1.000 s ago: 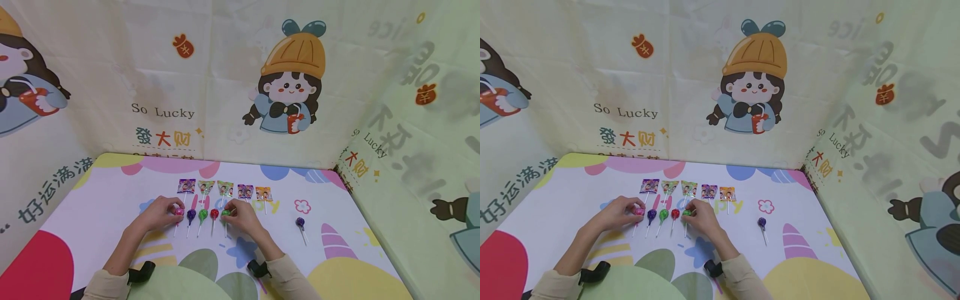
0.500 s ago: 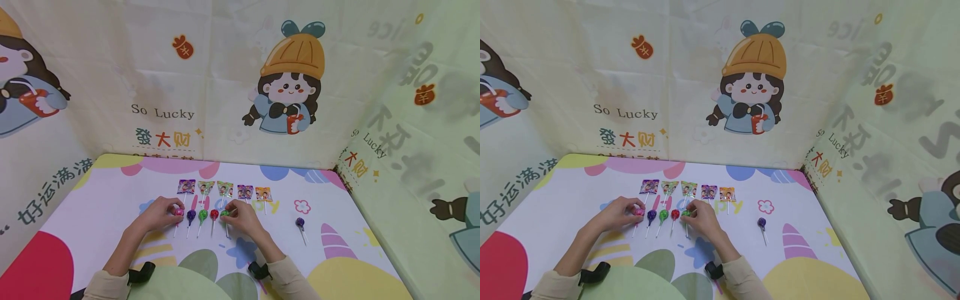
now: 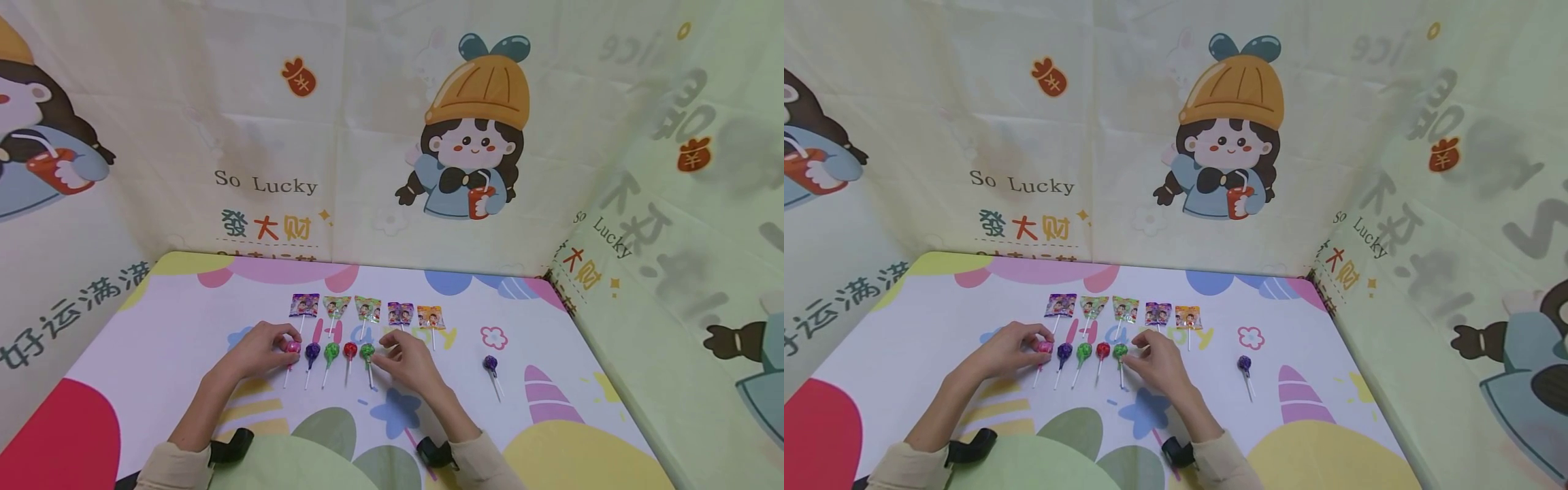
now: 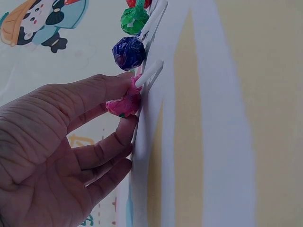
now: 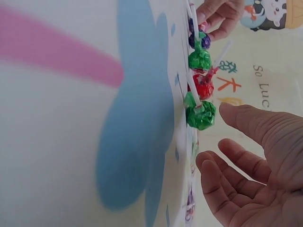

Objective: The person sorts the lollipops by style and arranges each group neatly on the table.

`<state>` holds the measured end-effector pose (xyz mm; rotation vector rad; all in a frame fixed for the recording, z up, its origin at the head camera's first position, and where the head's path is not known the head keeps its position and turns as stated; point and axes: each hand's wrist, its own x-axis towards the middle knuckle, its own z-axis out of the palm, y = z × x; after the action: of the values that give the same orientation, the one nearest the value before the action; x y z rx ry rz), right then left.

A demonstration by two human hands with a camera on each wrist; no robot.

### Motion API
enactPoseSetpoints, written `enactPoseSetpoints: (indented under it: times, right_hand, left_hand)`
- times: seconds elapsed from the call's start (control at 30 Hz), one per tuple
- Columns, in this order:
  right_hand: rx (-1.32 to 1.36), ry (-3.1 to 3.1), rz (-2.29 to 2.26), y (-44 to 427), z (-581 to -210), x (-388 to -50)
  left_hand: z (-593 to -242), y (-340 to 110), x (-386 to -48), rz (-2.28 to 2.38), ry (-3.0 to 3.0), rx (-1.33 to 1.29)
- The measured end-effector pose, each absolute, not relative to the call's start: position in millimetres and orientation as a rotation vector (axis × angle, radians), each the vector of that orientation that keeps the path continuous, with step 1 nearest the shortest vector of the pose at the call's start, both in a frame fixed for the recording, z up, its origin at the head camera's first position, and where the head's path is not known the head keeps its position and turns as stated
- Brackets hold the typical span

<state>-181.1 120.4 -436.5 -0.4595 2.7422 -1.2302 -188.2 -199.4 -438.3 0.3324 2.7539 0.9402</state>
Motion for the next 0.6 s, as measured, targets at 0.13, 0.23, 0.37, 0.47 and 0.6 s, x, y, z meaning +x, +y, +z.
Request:
enactPoseSetpoints:
  times: [0.13, 0.23, 0.37, 0.47, 0.6]
  right_hand:
    - [-0.450, 2.746, -1.229, 125.9, -436.9, -180.4]
    - [-0.454, 2.756, -1.225, 130.9, -437.5, -179.1]
    - [-0.472, 2.775, -1.222, 138.7, -438.8, -177.4]
    - [-0.476, 2.789, -1.228, 144.4, -439.5, -176.5]
    - [-0.456, 2.797, -1.233, 151.2, -438.9, -175.1]
  left_hand:
    - [-438.1, -199.3, -188.6, 0.938, 2.752, 0.313]
    - [-437.2, -198.7, -188.0, 0.934, 2.751, 0.301]
    - [-436.2, -198.1, -188.0, 0.934, 2.750, 0.310]
    - [-436.2, -198.1, -188.5, 0.934, 2.750, 0.318]
    - [-436.9, -198.4, -188.6, 0.929, 2.753, 0.318]
